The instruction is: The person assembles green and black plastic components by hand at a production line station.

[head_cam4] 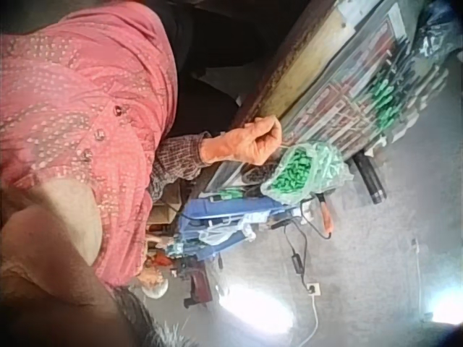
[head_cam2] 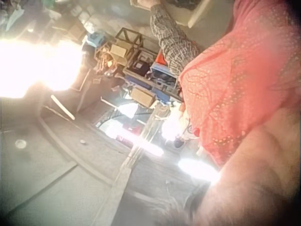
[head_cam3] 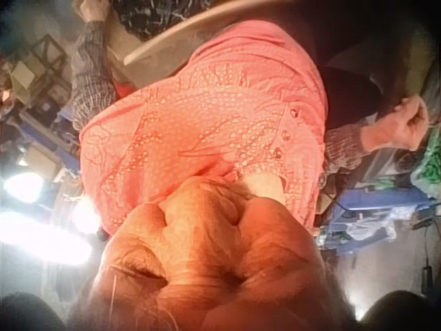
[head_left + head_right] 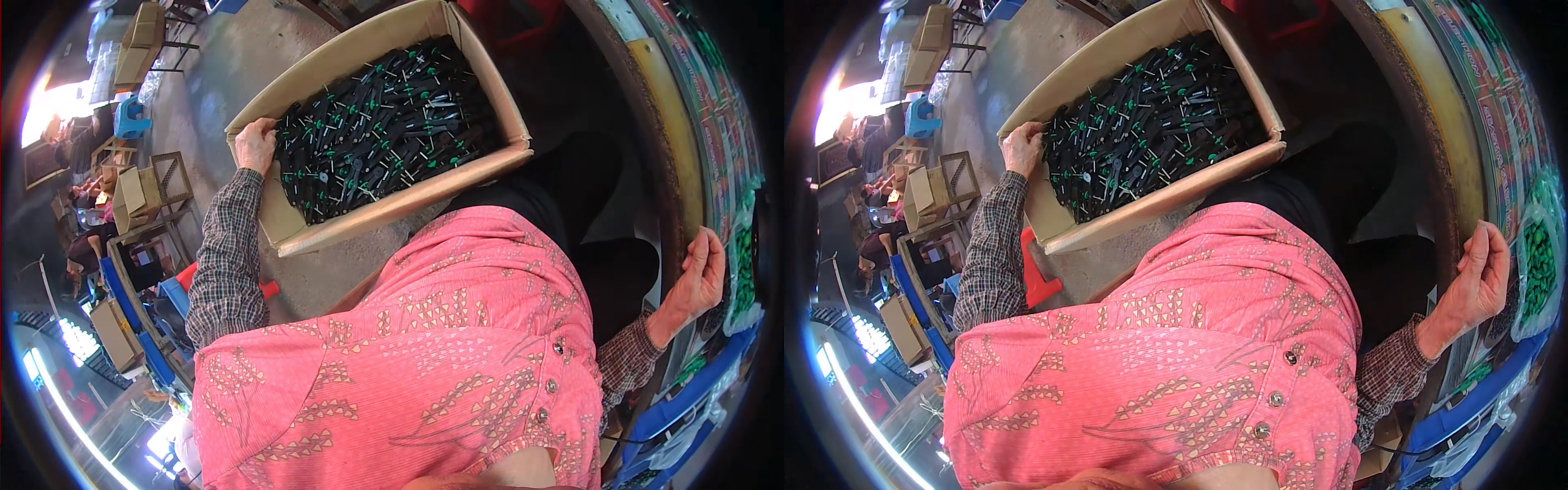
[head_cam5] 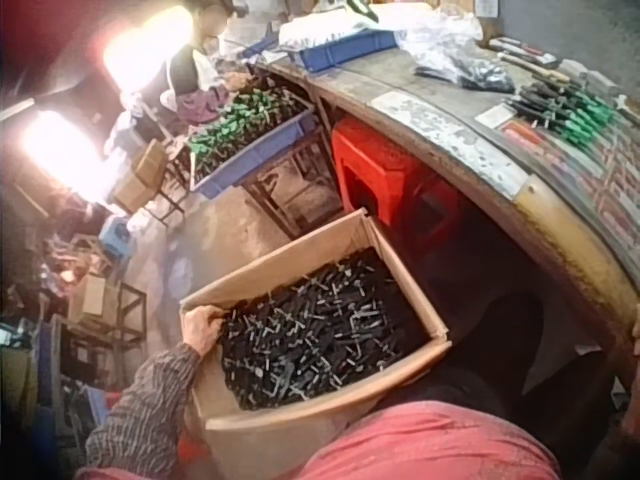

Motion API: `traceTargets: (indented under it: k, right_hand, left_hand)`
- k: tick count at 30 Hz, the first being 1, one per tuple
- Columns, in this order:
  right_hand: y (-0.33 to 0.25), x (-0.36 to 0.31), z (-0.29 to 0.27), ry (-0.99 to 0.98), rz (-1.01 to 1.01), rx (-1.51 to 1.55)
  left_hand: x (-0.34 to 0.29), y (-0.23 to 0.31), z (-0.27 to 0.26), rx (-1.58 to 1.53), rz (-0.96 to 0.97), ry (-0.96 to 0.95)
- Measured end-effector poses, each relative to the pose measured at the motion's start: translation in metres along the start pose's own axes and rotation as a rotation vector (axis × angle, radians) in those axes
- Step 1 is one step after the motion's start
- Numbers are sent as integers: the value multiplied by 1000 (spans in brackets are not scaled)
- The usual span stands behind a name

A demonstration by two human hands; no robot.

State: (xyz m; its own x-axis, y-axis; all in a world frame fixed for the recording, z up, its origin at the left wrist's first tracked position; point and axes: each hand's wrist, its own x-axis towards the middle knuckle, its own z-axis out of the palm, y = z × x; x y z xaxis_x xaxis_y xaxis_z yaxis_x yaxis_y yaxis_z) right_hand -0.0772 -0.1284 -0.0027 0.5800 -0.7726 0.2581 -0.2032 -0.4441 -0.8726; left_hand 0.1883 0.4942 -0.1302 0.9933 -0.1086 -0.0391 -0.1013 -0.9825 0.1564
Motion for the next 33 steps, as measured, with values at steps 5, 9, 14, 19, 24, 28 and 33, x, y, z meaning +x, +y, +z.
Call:
traceTargets:
  k: [5, 9, 14, 19, 24, 28, 33]
  right_hand:
    - [-1, 0, 0, 3, -4, -10]
    - [1, 2, -2, 0, -16, -11]
    - [0, 1, -2, 9, -15, -29]
    - [-4, -2, 2, 22, -14, -58]
    - [-4, -1, 0, 6, -31, -77]
    - [0, 0, 0, 11, -17, -53]
    - [-6, 1, -12, -6, -62, -91]
  left_hand:
    - [-1, 11, 9, 105, 0, -128]
    - [-4, 14, 15, 175, 28, -175]
    - [-15, 29, 10, 65, 152, -138]
    - [-16, 27, 17, 115, 152, -160]
    - [-14, 29, 17, 160, 190, -172]
    - [-17, 32, 12, 200, 243, -96]
    - [-11, 74, -9, 149, 337, 8]
